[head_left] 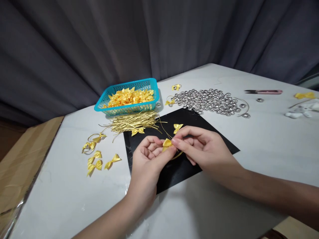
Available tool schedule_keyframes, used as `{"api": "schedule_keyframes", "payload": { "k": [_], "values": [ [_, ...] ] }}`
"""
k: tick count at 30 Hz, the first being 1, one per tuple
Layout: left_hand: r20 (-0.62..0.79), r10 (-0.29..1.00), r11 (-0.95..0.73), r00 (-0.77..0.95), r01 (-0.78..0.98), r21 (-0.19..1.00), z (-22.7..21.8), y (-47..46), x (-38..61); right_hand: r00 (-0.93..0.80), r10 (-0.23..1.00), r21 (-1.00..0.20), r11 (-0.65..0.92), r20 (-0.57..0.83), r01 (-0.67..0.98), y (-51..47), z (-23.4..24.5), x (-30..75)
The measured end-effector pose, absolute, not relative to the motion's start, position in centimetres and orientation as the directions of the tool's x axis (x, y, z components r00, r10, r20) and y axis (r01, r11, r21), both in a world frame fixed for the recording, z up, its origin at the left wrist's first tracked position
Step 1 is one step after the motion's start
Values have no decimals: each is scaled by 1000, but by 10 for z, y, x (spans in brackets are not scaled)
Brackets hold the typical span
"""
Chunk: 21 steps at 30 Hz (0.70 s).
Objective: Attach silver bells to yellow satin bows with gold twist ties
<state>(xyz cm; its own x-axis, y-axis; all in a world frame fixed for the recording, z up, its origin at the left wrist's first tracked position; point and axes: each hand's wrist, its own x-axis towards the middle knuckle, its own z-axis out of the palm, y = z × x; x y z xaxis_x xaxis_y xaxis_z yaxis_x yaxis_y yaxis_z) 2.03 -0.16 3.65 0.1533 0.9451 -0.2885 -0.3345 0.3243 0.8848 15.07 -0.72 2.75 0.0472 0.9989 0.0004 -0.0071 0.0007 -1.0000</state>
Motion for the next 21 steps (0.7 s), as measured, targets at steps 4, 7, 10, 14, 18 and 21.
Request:
{"api": "schedule_keyframes", "payload": {
  "k": [4, 7, 10, 14, 18, 21],
  "values": [
    [-274, 950, 307, 147, -298, 904, 32, -1, 20, 12, 999, -999, -44, -44, 0, -6, 26, 151],
    [-247, 960, 274, 130, -270, 923, 29, 0, 20, -73, 994, -996, -76, -79, 43, -2, 27, 154],
    [-227, 967, 249, 113, -256, 934, 28, 0, 20, -58, 997, -992, 64, 58, 105, 0, 28, 157],
    [-246, 965, 262, 94, -250, 932, 31, 0, 21, 5, 986, -977, 165, 168, 136, -2, 30, 156],
    [-248, 959, 270, 136, -181, 946, 34, 1, 20, 35, 988, -986, 146, 149, 81, -5, 29, 154],
    [-223, 953, 239, 203, -59, 969, 36, 4, 16, -4, 995, -994, 104, 104, 34, -4, 28, 155]
  ]
}}
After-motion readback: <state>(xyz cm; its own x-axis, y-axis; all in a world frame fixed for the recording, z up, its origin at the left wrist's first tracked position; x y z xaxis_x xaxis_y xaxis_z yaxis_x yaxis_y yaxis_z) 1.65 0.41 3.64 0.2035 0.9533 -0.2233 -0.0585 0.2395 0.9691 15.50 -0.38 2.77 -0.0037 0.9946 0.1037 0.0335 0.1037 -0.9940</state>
